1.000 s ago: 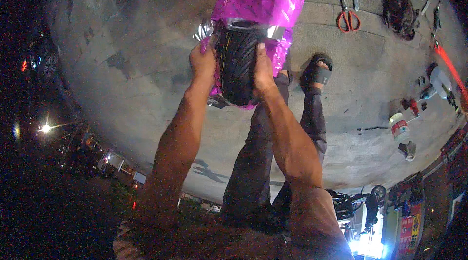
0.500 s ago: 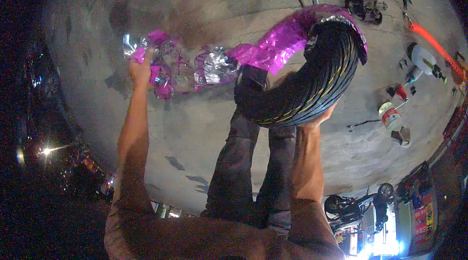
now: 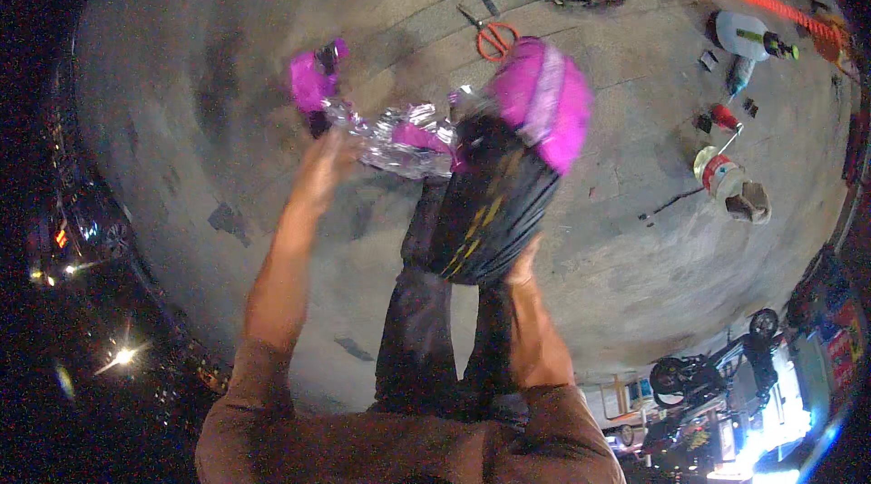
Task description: The person unpacks a new tire from a purple plastic bag, applies lubricant to the tire bead, and mounts the tire onto a scooter wheel. The person uses a tire lever to seat the tire onto the rim.
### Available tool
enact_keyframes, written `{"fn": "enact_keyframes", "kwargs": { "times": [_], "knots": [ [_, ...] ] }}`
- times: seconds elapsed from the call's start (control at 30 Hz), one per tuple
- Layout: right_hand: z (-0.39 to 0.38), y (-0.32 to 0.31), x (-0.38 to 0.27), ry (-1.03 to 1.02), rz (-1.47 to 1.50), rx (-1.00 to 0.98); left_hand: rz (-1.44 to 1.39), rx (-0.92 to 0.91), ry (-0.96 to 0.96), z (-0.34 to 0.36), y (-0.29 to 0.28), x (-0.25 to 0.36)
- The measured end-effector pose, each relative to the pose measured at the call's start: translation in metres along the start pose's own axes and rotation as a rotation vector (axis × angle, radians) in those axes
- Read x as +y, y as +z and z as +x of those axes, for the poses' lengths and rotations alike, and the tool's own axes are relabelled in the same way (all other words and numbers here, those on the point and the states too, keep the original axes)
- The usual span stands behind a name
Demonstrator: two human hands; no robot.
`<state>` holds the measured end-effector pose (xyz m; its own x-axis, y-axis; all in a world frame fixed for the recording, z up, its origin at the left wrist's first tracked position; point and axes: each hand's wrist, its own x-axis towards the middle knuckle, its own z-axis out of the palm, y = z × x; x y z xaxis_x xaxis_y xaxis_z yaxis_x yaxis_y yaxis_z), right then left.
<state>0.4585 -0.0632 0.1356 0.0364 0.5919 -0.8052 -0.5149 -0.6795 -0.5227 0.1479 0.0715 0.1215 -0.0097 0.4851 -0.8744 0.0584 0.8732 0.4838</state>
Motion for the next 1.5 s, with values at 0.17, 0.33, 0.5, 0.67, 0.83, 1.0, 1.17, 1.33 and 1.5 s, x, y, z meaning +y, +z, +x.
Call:
{"fn": "enact_keyframes", "kwargs": {
  "times": [0.17, 0.33, 0.5, 0.67, 0.83, 1.0, 1.17, 1.33, 1.5],
  "knots": [
    [-0.021, -0.005, 0.013, -0.272, -0.340, -0.488, -0.572, -0.437, -0.256, 0.015, 0.121, 0.058],
    [-0.016, -0.013, 0.009, -0.132, -0.477, -0.325, -0.638, -0.490, -0.174, -0.027, 0.131, 0.027],
    [0.015, -0.015, -0.004, -0.046, -0.288, 0.132, -0.555, -0.482, -0.169, -0.052, 0.151, -0.037],
    [0.059, -0.006, -0.035, 0.252, 0.245, -0.090, -0.230, -0.663, 0.015, -0.069, 0.126, -0.072],
    [0.047, 0.038, -0.029, 0.314, 0.400, -0.262, -0.110, -0.517, -0.232, -0.064, 0.088, -0.066],
    [0.014, 0.037, 0.023, 0.251, -0.004, -0.240, -0.740, -0.359, -0.207, -0.020, 0.096, -0.012],
    [-0.014, -0.006, 0.032, 0.067, -0.353, -0.350, -0.656, -0.529, -0.279, -0.018, 0.119, -0.001],
    [-0.006, -0.013, -0.001, -0.002, -0.228, 0.009, -0.633, -0.427, -0.282, -0.051, 0.130, -0.046],
    [0.035, 0.002, -0.017, 0.120, 0.260, 0.003, -0.468, -0.496, -0.087, -0.059, 0.127, -0.067]
  ]
}}
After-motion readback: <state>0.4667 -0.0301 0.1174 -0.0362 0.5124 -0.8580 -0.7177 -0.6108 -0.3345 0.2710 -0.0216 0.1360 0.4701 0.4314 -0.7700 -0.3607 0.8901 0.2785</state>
